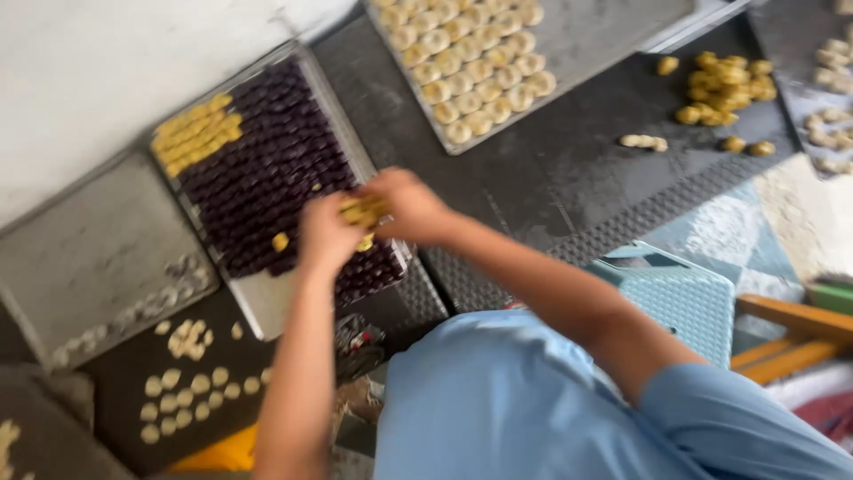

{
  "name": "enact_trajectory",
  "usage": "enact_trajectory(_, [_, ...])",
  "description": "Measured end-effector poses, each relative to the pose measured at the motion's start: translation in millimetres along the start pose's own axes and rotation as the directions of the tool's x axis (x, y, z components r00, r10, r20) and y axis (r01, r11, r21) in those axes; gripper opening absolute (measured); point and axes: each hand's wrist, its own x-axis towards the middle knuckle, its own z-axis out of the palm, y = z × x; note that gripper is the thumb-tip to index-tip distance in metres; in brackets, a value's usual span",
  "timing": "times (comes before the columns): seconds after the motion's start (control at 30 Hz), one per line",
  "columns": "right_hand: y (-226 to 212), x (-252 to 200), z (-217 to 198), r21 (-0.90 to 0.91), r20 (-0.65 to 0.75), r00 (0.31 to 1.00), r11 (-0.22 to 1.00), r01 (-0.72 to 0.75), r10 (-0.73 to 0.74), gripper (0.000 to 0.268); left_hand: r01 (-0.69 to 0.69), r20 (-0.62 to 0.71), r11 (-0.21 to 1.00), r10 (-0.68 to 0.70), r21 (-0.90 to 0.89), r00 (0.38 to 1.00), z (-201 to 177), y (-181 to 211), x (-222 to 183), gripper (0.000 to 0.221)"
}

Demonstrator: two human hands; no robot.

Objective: The person repeatedly picks a small yellow food item, wraps it in a thin white dough wrapper, seals it, and places the finished dumpling on a metal tray. The person also briefly handles a dark purple item and places it on a separate tray.

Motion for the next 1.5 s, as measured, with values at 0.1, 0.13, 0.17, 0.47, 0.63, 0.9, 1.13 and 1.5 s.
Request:
enact_trajectory(0.1, [16.2,-59.3,-104.7,0.220,0.013,0.962,0.938,-0.269,0.273,0.064,0.014,0.167,0.953,0.039,-0.303,0.985,88.6,53.8,9.0,0.061])
enact_trajectory(0.13, [32.6,-76.5,-121.8,0.229,0.047,0.967,0.939,-0.256,0.252,0.064,0.043,0.150,0.954,0.002,-0.297,0.989,121.4,63.1,12.6,0.061])
enact_trajectory(0.17, [52.8,-91.9,-140.5,0.377,0.002,0.941,0.871,-0.314,0.338,0.059,0.037,0.144,0.951,0.008,-0.308,0.990,156.6,78.4,23.3,0.059])
enact_trajectory(0.47, [111.0,-124.8,-243.1,0.493,-0.482,0.496,0.692,-0.528,0.722,0.023,-0.253,0.263,0.808,0.441,-0.531,0.858,170.8,165.1,38.8,0.060])
enact_trajectory(0.63, [150.0,-115.2,-171.5,-0.052,-0.692,0.613,0.820,-0.570,0.382,0.024,-0.281,0.068,0.953,0.289,-0.112,0.955,71.5,44.0,-1.7,0.037])
enact_trajectory(0.9, [24.2,-4.8,65.4,-0.434,-0.106,0.902,0.836,0.336,-0.418,0.035,-0.067,-0.241,0.928,0.164,0.366,0.957,32.1,-129.4,-79.5,0.032])
enact_trajectory(1.13, [36.0,-0.1,124.2,-0.703,-0.054,0.976,0.702,0.114,-0.212,0.018,-0.130,-0.324,0.934,0.243,0.332,0.915,26.7,-147.5,-94.8,0.034])
enact_trajectory(1.5, [-9.2,-7.6,87.4,-0.183,-0.192,0.927,0.917,-0.356,0.321,0.036,-0.043,-0.444,0.964,-0.082,-0.263,0.892,-11.3,-203.2,-54.9,0.018])
